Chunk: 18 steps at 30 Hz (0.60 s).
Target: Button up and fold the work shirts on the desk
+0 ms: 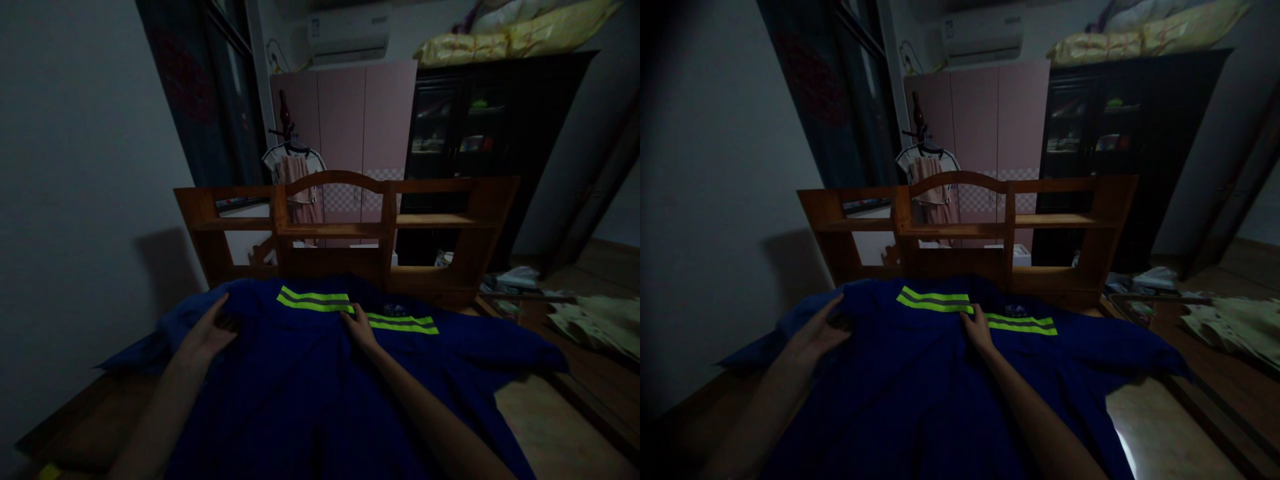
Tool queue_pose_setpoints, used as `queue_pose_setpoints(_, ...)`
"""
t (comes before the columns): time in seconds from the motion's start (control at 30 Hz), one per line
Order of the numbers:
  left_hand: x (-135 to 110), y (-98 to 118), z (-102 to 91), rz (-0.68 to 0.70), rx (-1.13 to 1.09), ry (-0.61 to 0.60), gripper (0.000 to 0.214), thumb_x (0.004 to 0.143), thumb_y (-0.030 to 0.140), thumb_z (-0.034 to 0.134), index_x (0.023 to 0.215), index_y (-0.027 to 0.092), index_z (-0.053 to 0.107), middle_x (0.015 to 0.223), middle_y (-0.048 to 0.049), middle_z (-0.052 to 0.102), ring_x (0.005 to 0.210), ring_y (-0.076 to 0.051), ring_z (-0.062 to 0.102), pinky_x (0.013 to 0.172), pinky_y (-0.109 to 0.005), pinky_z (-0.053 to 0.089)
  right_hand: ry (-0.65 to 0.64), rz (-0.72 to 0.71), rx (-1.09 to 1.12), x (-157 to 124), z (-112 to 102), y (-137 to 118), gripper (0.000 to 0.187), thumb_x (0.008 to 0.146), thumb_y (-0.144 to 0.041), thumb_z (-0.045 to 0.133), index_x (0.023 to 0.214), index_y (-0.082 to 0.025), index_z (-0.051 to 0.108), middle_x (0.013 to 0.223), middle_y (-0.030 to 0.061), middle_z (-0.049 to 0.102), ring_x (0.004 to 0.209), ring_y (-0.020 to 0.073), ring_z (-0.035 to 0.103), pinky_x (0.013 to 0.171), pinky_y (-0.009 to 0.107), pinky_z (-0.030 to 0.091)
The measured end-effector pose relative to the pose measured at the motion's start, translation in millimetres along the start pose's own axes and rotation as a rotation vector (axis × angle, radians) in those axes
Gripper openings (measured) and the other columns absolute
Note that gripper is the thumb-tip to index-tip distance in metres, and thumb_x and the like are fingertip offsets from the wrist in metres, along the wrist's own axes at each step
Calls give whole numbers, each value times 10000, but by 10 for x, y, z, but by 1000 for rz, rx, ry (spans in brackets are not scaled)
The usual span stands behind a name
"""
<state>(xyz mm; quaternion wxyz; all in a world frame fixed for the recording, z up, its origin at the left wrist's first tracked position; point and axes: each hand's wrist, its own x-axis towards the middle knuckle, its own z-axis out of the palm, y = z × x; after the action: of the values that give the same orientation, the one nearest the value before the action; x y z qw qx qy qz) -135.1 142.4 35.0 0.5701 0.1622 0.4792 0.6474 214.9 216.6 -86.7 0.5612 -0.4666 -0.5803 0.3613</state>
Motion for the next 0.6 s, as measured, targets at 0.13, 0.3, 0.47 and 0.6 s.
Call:
queue_pose_setpoints(0.13,-39,-208,-1,-93,118,-179,237,745,372,715,803,165,613,663,-20,624,569,-153,611,543,-281,556,-15,36,147,-10,-32,-88,414,776,-525,608,1008,-183,610,995,55,675,903,219,628,791,309,499)
queue_pose_setpoints(0.3,-7,-386,150,17,82,-224,271,776,112,618,1032,200,614,771,-4,659,561,-96,601,536,-193,532,-5,123,272,-29,-68,-133,508,742,-575,635,1035,-160,654,960,73,699,824,222,661,729,316,528)
queue_pose_setpoints(0.47,-104,-327,325,439,238,-235,699,710,56,584,1328,348,435,987,2,627,477,-32,498,419,-133,425,21,196,303,-26,-89,-101,492,688,-583,684,863,-123,696,804,85,708,699,229,660,628,316,526)
queue_pose_setpoints(0.6,-345,-73,355,918,959,132,690,745,101,542,1384,324,410,1166,-92,528,731,-175,618,681,-323,541,37,204,307,-13,-92,-69,496,681,-577,694,873,-119,700,825,86,711,743,235,663,642,314,529)
